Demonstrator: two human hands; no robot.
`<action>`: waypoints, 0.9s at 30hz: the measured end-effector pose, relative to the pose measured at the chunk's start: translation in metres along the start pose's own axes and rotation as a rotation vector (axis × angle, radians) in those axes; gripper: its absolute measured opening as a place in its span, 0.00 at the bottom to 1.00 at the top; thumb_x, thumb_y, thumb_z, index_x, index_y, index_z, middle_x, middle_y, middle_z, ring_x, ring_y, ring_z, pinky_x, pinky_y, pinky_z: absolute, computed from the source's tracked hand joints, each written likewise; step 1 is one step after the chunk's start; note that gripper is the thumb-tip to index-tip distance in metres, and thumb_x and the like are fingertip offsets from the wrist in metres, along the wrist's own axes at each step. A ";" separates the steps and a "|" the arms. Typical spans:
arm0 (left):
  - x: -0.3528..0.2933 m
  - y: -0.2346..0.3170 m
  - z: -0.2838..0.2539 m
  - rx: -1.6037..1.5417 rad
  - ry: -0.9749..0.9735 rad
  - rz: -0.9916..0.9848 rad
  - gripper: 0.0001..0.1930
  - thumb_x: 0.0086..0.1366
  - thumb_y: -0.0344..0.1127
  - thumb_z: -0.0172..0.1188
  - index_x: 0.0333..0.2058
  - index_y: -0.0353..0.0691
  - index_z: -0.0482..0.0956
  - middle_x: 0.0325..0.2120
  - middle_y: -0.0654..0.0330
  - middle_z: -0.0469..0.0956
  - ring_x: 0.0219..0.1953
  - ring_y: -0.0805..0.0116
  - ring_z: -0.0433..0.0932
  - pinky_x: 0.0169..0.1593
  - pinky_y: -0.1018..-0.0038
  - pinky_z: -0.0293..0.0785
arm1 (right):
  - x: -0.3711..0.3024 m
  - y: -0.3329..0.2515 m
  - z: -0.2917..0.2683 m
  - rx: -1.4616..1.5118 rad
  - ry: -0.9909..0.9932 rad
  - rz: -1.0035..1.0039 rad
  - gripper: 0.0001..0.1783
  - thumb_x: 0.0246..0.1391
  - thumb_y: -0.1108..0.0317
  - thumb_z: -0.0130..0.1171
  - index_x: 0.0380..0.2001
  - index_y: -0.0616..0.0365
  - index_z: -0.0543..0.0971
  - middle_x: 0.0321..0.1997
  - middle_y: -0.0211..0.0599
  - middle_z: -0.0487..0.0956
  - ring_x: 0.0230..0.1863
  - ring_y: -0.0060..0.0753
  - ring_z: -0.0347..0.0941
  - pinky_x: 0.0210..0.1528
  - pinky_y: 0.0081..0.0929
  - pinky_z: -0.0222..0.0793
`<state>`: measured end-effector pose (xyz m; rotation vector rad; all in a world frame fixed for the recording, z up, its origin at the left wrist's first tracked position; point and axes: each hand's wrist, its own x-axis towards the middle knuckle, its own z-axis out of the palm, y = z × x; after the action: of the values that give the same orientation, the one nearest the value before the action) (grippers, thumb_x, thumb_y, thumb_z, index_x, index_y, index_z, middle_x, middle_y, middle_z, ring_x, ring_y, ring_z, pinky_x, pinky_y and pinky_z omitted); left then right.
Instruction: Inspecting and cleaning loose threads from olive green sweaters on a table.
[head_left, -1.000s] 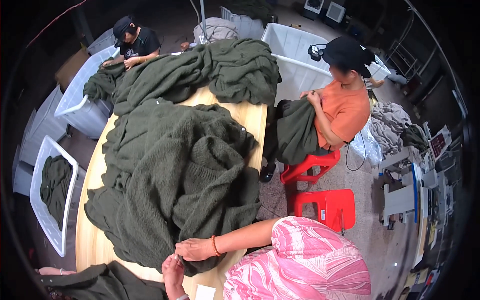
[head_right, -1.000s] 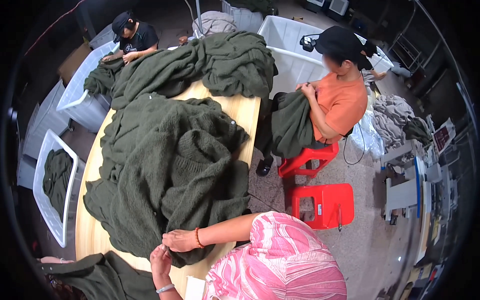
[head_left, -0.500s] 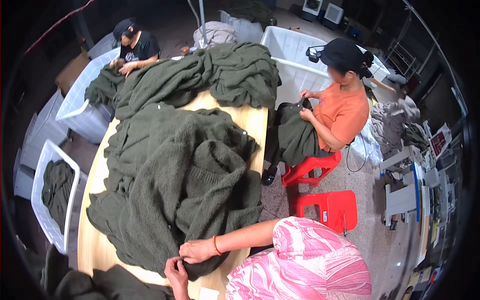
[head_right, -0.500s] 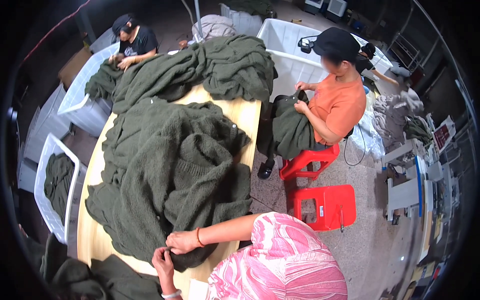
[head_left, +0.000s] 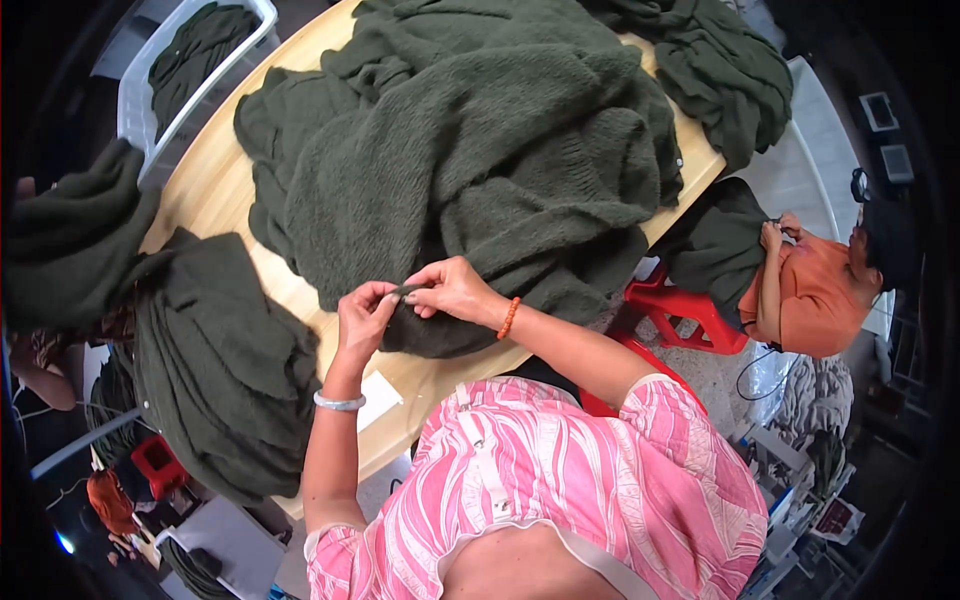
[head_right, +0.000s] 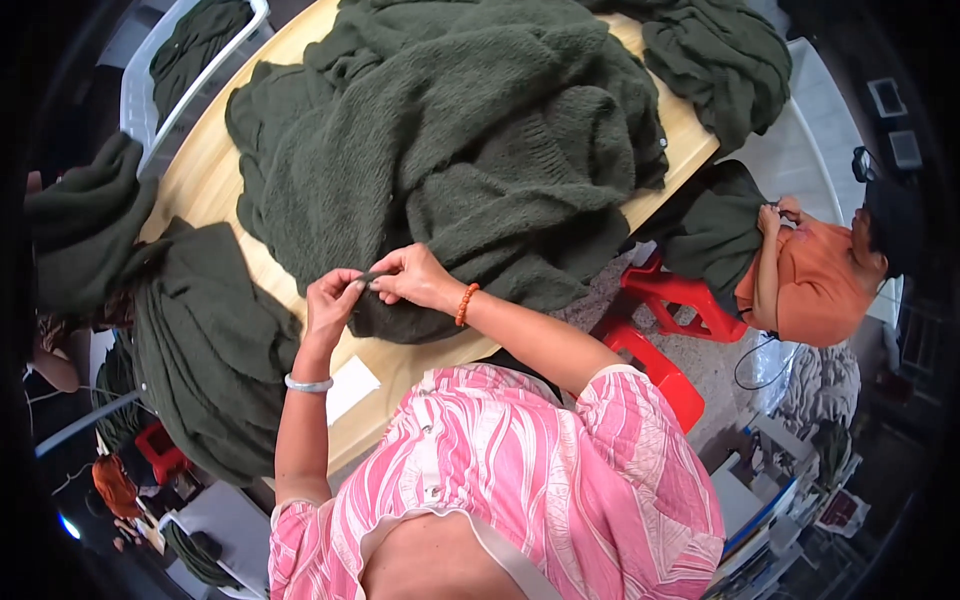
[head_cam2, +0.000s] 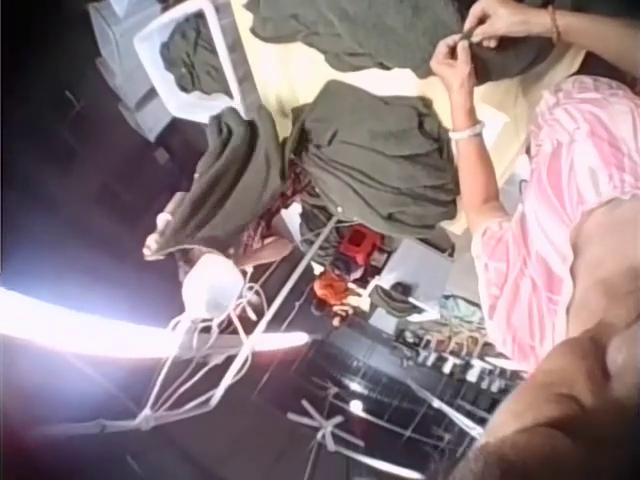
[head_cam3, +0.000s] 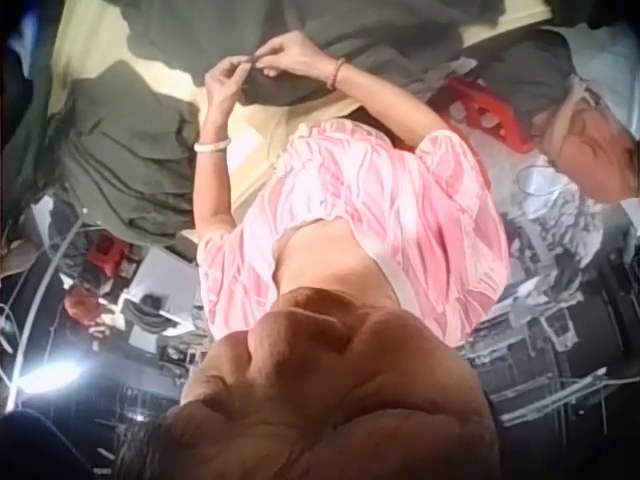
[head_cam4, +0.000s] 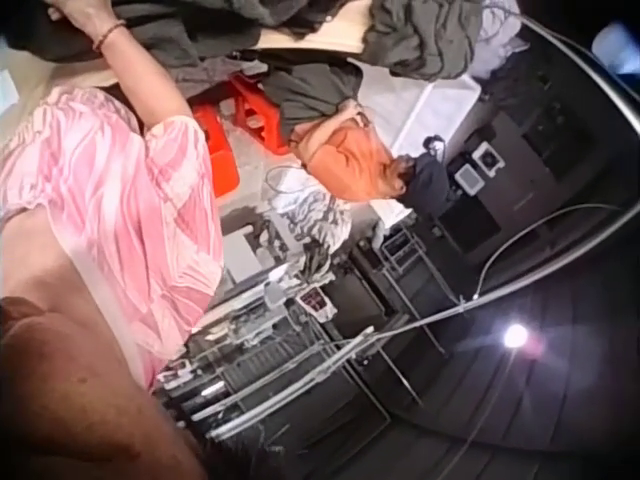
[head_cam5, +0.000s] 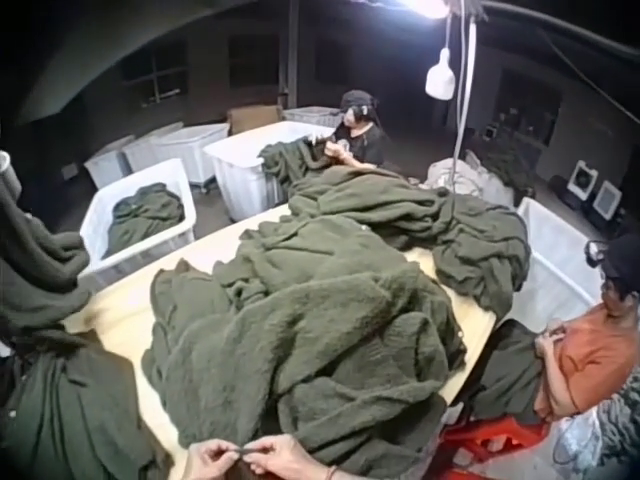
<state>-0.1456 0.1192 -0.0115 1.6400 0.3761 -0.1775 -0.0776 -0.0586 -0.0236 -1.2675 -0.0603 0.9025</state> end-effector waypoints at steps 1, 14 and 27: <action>0.001 -0.001 0.000 -0.028 -0.005 -0.016 0.04 0.61 0.26 0.58 0.33 0.33 0.79 0.24 0.72 0.75 0.24 0.86 0.68 0.26 0.87 0.62 | -0.001 -0.003 -0.001 -0.062 -0.023 0.025 0.13 0.53 0.76 0.60 0.41 0.72 0.77 0.31 0.40 0.82 0.28 0.21 0.78 0.33 0.18 0.77; -0.002 -0.006 -0.004 -0.155 -0.059 -0.058 0.04 0.60 0.24 0.59 0.34 0.33 0.80 0.29 0.67 0.79 0.30 0.82 0.74 0.37 0.84 0.70 | 0.001 -0.010 -0.004 0.102 -0.074 0.217 0.12 0.47 0.79 0.64 0.37 0.72 0.78 0.28 0.41 0.81 0.24 0.24 0.78 0.27 0.18 0.77; -0.004 0.003 -0.004 -0.146 -0.094 -0.069 0.04 0.60 0.22 0.59 0.34 0.33 0.79 0.29 0.68 0.78 0.29 0.84 0.73 0.34 0.86 0.69 | 0.001 -0.009 -0.012 0.282 -0.087 0.345 0.11 0.47 0.81 0.63 0.37 0.72 0.78 0.29 0.43 0.81 0.25 0.28 0.79 0.30 0.20 0.80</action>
<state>-0.1490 0.1219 -0.0067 1.4709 0.3655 -0.2713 -0.0665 -0.0674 -0.0208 -0.9894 0.2162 1.2165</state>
